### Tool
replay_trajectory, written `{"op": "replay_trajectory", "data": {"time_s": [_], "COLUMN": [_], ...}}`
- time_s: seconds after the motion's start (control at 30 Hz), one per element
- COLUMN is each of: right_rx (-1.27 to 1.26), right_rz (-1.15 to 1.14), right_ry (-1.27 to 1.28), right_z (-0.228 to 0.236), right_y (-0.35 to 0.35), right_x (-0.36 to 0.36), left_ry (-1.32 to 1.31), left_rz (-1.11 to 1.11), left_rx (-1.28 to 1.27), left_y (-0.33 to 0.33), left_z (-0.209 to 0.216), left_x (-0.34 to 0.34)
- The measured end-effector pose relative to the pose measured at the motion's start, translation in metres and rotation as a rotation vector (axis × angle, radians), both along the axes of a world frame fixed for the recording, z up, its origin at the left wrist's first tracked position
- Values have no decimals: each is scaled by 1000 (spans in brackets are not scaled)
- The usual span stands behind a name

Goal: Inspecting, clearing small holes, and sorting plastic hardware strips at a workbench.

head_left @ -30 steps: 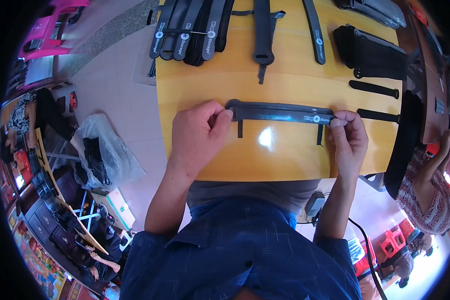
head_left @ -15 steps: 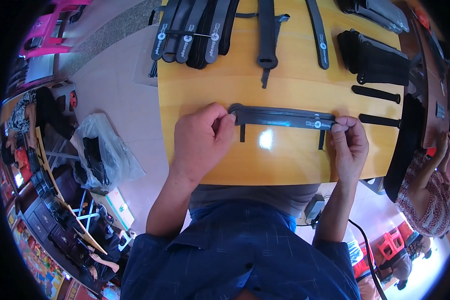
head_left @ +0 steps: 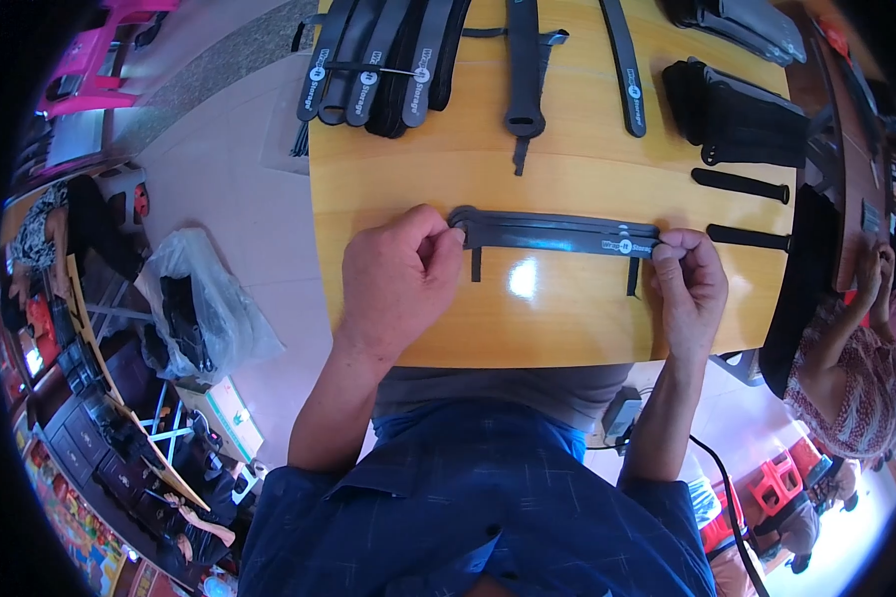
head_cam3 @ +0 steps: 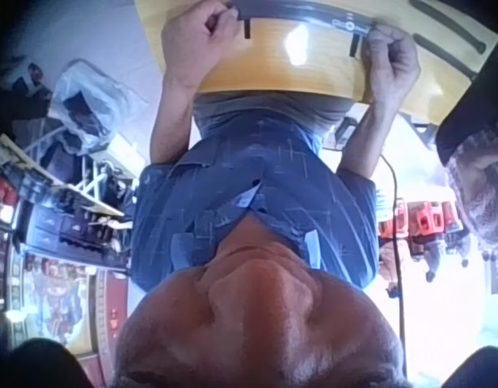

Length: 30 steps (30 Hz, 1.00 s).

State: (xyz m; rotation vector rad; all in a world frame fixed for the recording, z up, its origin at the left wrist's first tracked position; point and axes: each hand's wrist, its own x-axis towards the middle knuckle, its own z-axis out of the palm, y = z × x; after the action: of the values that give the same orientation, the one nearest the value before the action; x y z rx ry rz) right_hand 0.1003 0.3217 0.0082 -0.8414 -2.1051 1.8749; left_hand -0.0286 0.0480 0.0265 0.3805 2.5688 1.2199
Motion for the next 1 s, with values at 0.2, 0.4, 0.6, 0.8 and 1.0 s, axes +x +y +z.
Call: {"op": "replay_trajectory", "data": {"time_s": [0.2,0.4,0.6,0.8,1.0], "right_rx": [18,30,35,27,57], "right_rz": [0,-3,-28,-33,-32], "right_ry": [-2,-10,-17,-14,-33], "right_z": [-1,-1,-3,-1,-1], "right_y": [1,1,-1,-2,-2], "right_x": [1,0,0,0,0], "left_ry": [1,-43,-38,-46,-14], "left_rz": [-7,-7,19,13,-4], "left_rx": [1,-60,-44,-38,-35], "left_y": [-1,0,0,0,-1], "left_z": [-1,2,0,2,-3], "left_x": [0,-1,0,1,0]}}
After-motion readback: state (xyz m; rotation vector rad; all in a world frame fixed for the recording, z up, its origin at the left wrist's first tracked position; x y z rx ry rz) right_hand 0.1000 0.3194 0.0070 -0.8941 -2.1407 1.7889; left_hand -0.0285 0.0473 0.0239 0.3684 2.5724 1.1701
